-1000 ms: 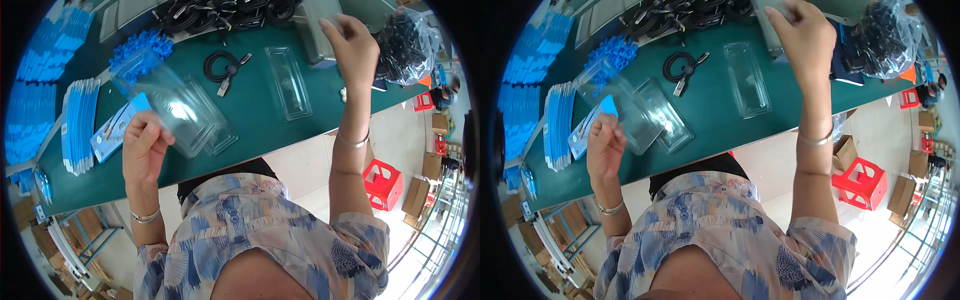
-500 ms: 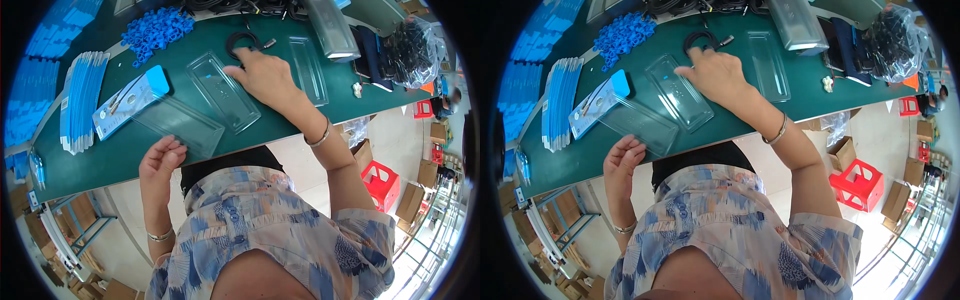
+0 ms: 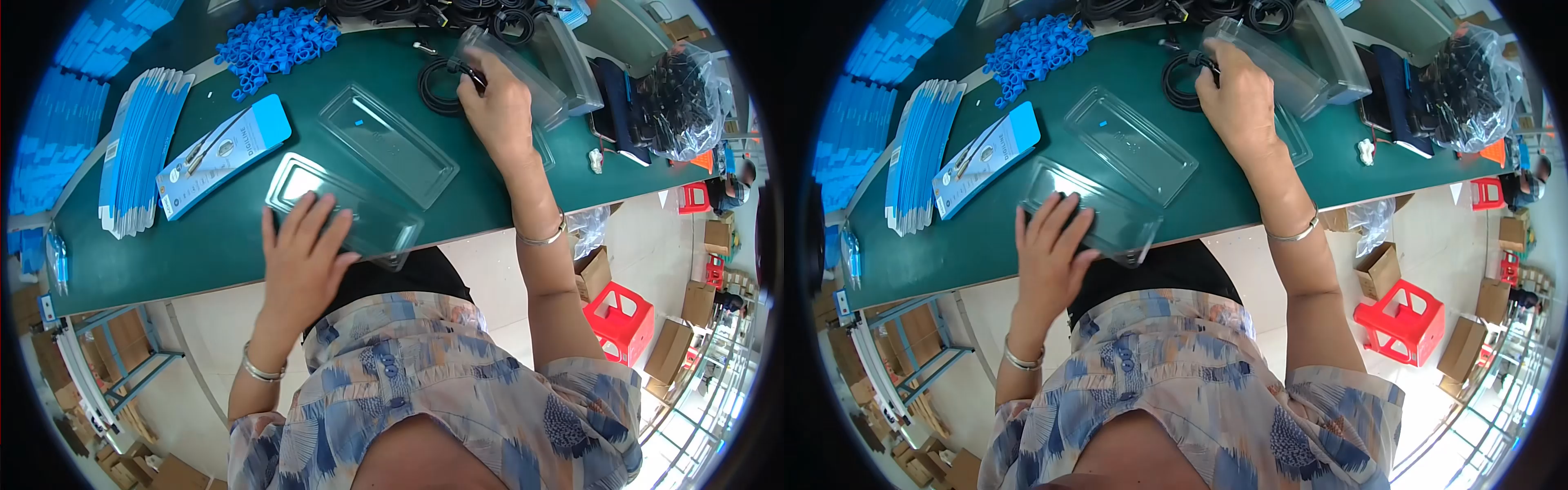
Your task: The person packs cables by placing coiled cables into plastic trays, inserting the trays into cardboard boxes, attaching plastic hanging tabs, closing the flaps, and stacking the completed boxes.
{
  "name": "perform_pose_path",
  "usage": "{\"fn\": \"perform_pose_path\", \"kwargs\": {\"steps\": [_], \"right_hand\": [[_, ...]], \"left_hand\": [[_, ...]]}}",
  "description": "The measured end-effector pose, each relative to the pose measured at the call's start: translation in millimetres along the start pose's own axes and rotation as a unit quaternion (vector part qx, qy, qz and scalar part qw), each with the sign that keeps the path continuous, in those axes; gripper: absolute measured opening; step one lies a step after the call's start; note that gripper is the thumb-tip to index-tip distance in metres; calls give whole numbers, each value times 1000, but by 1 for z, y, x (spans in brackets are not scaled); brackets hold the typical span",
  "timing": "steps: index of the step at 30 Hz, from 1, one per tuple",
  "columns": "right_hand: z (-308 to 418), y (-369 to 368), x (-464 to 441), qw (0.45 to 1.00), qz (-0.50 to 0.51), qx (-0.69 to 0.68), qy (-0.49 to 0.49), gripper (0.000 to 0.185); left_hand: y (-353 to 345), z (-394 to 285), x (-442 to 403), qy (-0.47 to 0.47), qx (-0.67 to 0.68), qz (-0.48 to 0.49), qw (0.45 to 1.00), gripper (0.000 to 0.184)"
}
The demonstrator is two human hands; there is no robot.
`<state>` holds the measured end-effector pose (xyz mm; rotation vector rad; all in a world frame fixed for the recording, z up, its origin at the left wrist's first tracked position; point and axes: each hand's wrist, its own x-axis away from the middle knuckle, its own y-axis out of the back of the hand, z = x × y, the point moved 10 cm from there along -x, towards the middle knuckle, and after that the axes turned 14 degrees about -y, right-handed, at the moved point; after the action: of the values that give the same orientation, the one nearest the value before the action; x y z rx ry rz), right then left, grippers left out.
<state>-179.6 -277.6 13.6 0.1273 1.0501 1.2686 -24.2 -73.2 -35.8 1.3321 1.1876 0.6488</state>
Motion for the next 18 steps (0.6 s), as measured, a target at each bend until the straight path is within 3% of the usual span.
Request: {"fn": "perform_pose_path", "kwargs": {"steps": [4, 6, 7, 9, 10, 14, 18], "right_hand": [[22, 28, 2, 991, 7, -136, -7, 19], [50, 35, 15, 979, 87, -180, -31, 21], [57, 36, 23, 979, 90, -182, -32, 21], [90, 20, 51, 951, 204, -223, 58, 25], [97, 18, 59, 948, 215, -228, 55, 25], [109, 3, 81, 912, 291, -287, -37, 31], [132, 8, 104, 944, 271, -187, 26, 36]], "left_hand": [[-7, -7, -25, 41, 27, -17, 999, 48], [16, 1, -21, 66, 114, -161, 978, 54], [18, 4, -25, 69, 113, -159, 978, 54], [67, -10, -22, -35, 58, -353, 933, 62], [71, -8, -25, -24, 56, -348, 936, 62], [53, -13, -54, -19, -111, -100, 989, 47], [42, 2, -38, 57, -64, -26, 996, 29]]}}
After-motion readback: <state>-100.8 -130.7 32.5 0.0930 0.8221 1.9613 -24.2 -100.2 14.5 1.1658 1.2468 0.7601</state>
